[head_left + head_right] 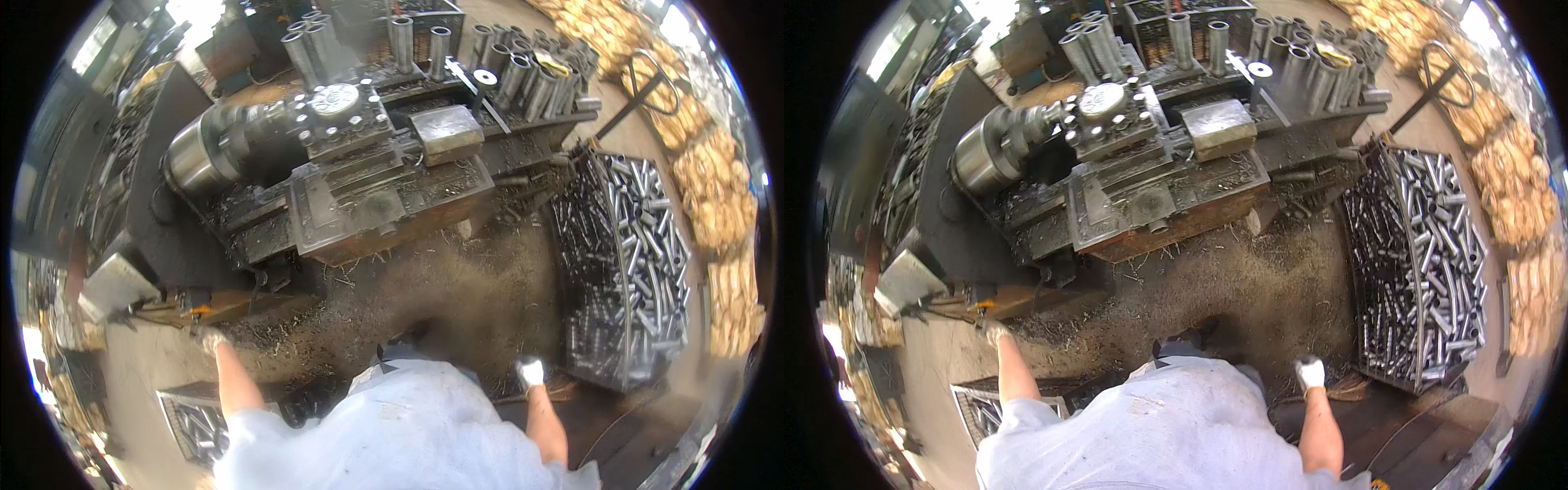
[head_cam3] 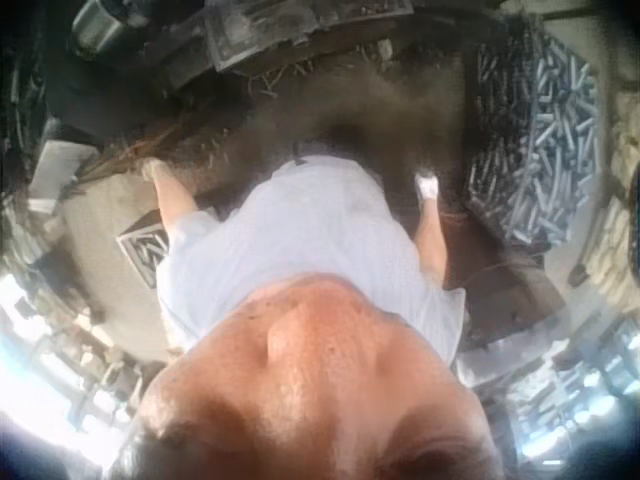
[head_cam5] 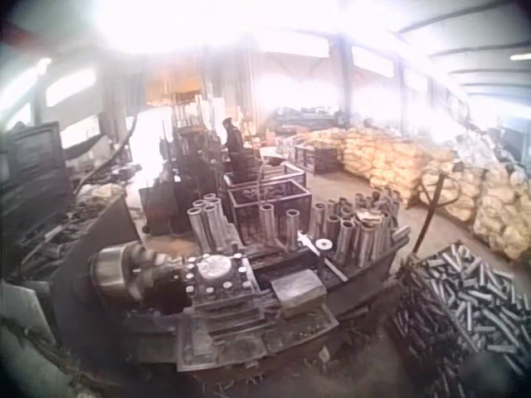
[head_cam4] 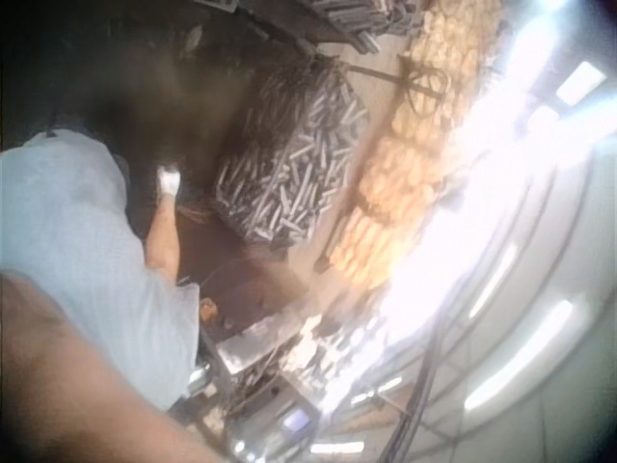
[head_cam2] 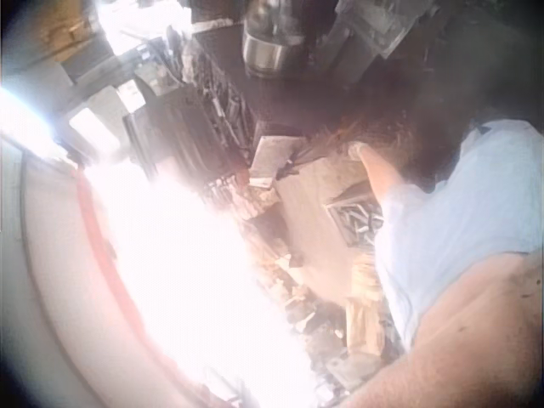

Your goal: The person operates a CNC lathe, repeatedly loading cylindrical metal parts into the chuck, starting the machine, and removing finished parts. They place the finished parts into a nearby bin and continue the cycle with new parts.

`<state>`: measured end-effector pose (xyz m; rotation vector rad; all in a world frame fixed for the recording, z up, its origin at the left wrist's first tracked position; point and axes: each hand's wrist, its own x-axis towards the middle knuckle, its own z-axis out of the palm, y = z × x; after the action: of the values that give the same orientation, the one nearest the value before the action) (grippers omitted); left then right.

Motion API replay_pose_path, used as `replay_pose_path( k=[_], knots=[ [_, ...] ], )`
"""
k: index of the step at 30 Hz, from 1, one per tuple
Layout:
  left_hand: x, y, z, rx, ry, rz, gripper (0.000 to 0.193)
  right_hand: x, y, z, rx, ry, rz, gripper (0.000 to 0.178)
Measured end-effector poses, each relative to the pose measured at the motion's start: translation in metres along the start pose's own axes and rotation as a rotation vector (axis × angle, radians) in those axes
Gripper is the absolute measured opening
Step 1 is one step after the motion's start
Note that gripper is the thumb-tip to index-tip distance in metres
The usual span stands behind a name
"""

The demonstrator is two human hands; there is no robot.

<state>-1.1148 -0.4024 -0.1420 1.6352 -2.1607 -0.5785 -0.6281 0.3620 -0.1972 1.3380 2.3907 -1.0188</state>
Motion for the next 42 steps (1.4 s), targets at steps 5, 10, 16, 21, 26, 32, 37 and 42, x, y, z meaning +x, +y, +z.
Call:
replay_pose_path(
  k=[5, 10, 16, 21, 26, 32, 37, 42],
  knots=[
    [-0.074, -0.01, 0.024, 0.16, 0.009, 0.321, 0.046, 0.048, -0.06, -0.031, -0.208, -0.183, -0.151, 0.039],
    [-0.22, -0.036, 0.07, 0.225, -0.284, 0.681, 0.044, 0.086, -0.058, -0.063, -0.183, -0.161, -0.073, 0.038],
    [-0.393, -0.053, 0.106, 0.401, -0.839, 0.931, 0.041, 0.161, 0.011, -0.127, -0.121, -0.135, -0.003, 0.038],
    [-0.581, -0.014, 0.11, 0.535, -1.108, 1.139, 0.04, 0.267, 0.101, -0.244, 0.241, 0.368, 0.034, 0.044],
    [-0.912, 0.069, 0.094, 0.333, -1.386, 1.664, 0.038, 0.422, 0.198, -0.376, 0.393, 0.564, 0.118, 0.061],
    [-1.36, 0.167, 0.081, -0.122, -1.648, 1.741, 0.073, 0.606, 0.226, -0.401, 0.314, 0.438, 0.088, 0.067],
    [-1.527, 0.189, 0.129, 1.007, -1.288, 2.056, 0.075, 0.71, 0.191, -0.4, 0.361, 0.38, 0.155, 0.059],
    [-1.534, 0.161, 0.164, 0.959, -1.184, 1.926, 0.117, 0.756, 0.176, -0.427, 0.27, 0.016, 0.35, 0.065]
  ],
)
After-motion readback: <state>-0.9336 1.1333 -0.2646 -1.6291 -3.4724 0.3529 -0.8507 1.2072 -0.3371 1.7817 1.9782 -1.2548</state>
